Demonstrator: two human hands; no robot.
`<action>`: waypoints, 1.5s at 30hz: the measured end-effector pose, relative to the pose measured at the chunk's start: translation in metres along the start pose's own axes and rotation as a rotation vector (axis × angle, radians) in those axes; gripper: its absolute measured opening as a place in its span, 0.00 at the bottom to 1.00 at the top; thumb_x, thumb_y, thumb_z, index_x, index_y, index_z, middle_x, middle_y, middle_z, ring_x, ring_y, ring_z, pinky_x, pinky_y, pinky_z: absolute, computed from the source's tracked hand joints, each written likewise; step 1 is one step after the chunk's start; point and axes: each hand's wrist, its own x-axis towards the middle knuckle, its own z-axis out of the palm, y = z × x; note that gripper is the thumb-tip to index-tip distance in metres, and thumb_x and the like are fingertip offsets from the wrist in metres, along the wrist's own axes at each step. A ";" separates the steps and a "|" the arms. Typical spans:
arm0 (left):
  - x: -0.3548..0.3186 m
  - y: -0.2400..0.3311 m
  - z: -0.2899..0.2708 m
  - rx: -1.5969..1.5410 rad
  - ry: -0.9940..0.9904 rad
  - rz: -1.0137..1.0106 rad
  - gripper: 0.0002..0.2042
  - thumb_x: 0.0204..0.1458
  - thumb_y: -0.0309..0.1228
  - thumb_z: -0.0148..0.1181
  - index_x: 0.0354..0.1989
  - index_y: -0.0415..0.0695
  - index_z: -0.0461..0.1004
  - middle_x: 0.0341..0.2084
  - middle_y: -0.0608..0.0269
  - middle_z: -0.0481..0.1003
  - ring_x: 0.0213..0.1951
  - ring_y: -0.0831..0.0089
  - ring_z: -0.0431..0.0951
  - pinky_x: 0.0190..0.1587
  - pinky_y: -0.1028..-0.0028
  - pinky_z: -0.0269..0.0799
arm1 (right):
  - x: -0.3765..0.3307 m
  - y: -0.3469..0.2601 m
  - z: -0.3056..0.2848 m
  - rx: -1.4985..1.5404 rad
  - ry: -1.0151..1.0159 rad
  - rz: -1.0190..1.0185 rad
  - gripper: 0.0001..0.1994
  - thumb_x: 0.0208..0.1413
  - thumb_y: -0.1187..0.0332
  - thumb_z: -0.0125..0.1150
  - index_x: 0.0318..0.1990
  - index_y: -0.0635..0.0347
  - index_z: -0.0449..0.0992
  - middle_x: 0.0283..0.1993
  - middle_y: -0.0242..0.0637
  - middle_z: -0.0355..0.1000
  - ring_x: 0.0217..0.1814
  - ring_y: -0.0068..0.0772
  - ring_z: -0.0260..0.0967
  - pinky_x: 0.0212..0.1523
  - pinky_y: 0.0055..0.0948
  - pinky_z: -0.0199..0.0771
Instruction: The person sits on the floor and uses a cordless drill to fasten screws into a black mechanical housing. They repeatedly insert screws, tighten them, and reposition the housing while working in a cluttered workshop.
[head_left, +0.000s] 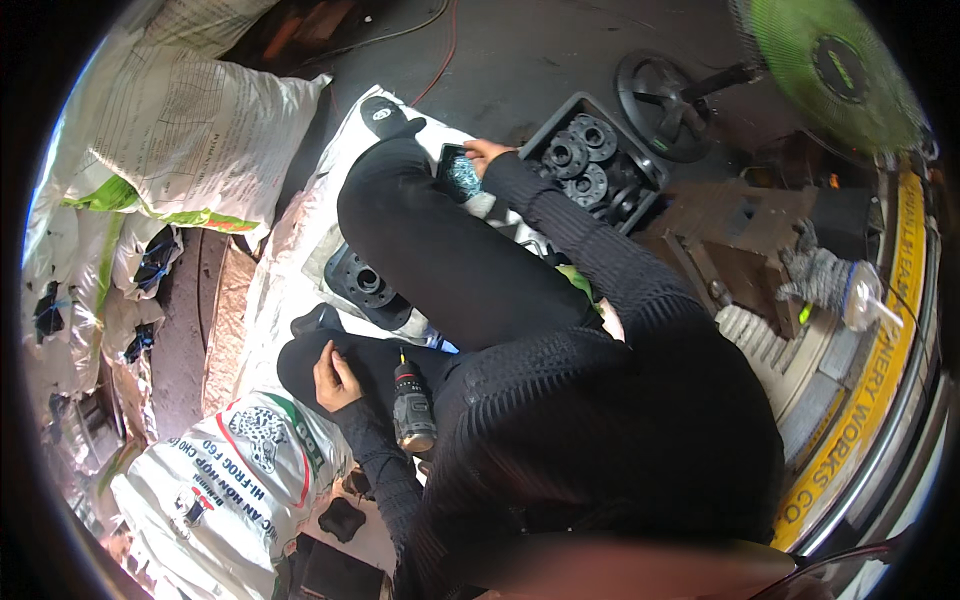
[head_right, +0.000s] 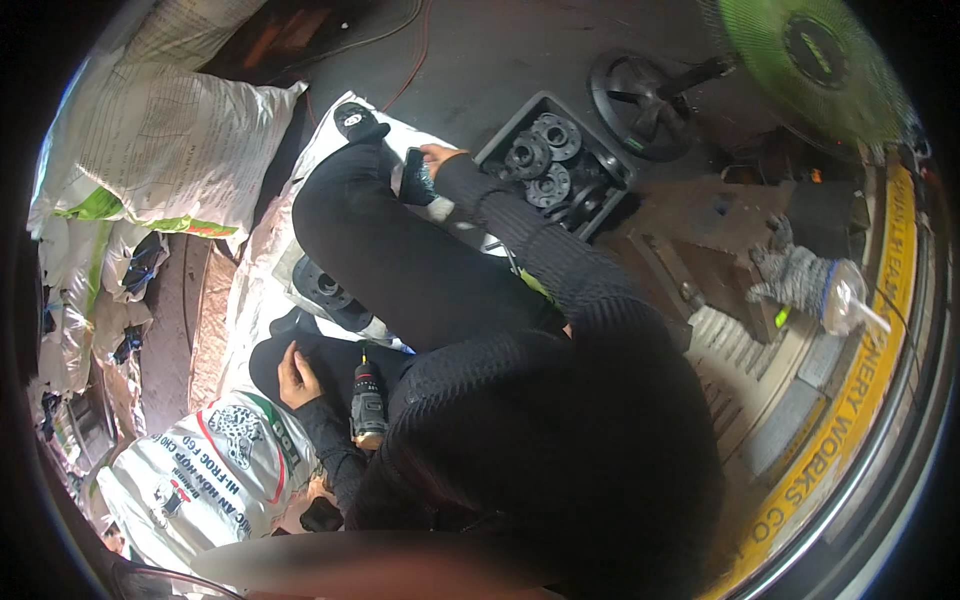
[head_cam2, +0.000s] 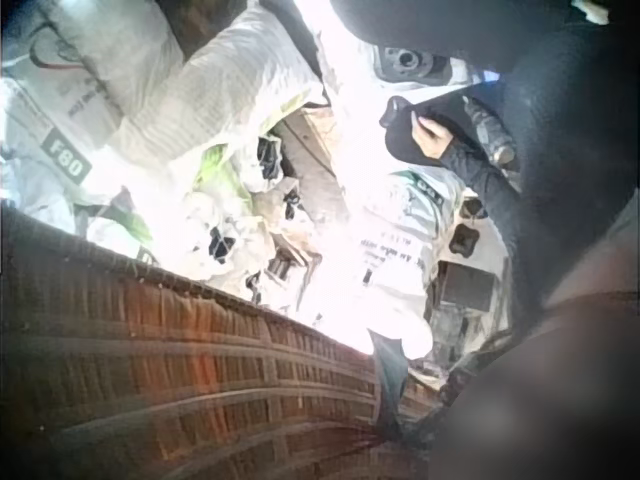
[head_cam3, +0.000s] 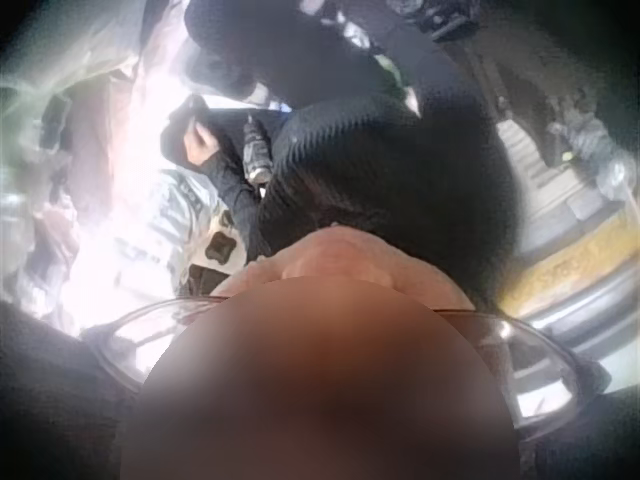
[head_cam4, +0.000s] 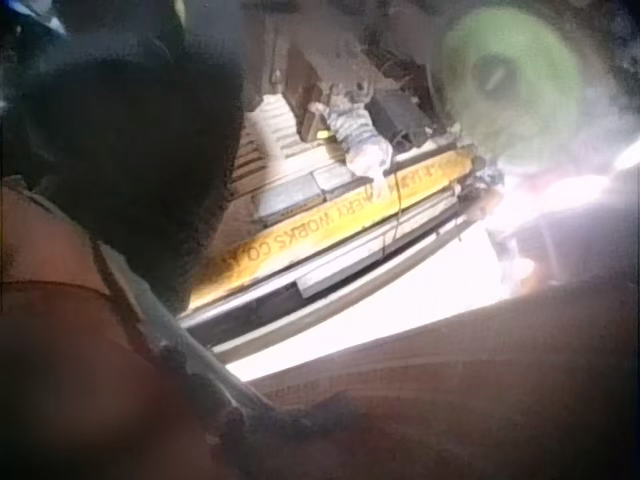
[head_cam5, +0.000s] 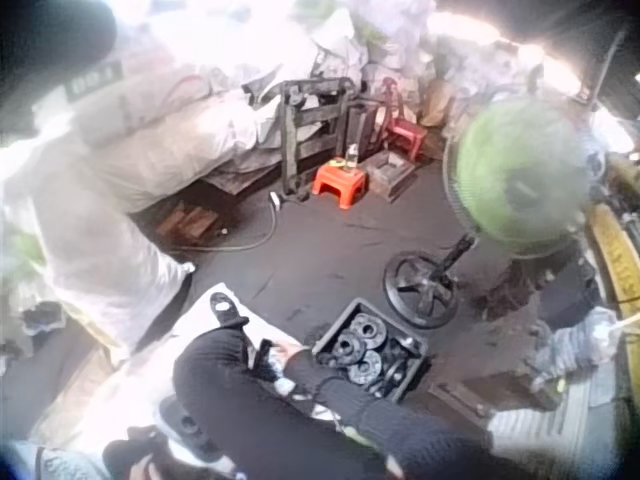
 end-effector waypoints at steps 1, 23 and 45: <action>0.000 0.000 0.000 0.014 -0.016 0.007 0.10 0.56 0.26 0.54 0.45 0.43 0.77 0.31 0.58 0.76 0.31 0.68 0.77 0.36 0.72 0.72 | 0.007 0.011 0.023 -0.268 -0.078 -0.018 0.16 0.53 0.74 0.51 0.50 0.61 0.74 0.42 0.50 0.76 0.45 0.41 0.75 0.48 0.31 0.73; 0.016 -0.002 0.013 0.171 -0.123 0.009 0.11 0.53 0.25 0.55 0.44 0.43 0.77 0.30 0.55 0.76 0.30 0.62 0.77 0.34 0.69 0.72 | 0.049 0.111 0.099 -0.798 -0.699 0.427 0.22 0.59 0.65 0.43 0.63 0.52 0.60 0.67 0.50 0.54 0.67 0.53 0.56 0.62 0.53 0.61; 0.006 0.008 0.004 0.058 -0.034 -0.035 0.10 0.53 0.24 0.56 0.42 0.43 0.78 0.28 0.59 0.76 0.27 0.68 0.77 0.32 0.73 0.72 | 0.011 0.154 0.103 0.272 -0.163 0.522 0.14 0.64 0.60 0.42 0.50 0.56 0.68 0.44 0.40 0.66 0.42 0.37 0.65 0.39 0.38 0.69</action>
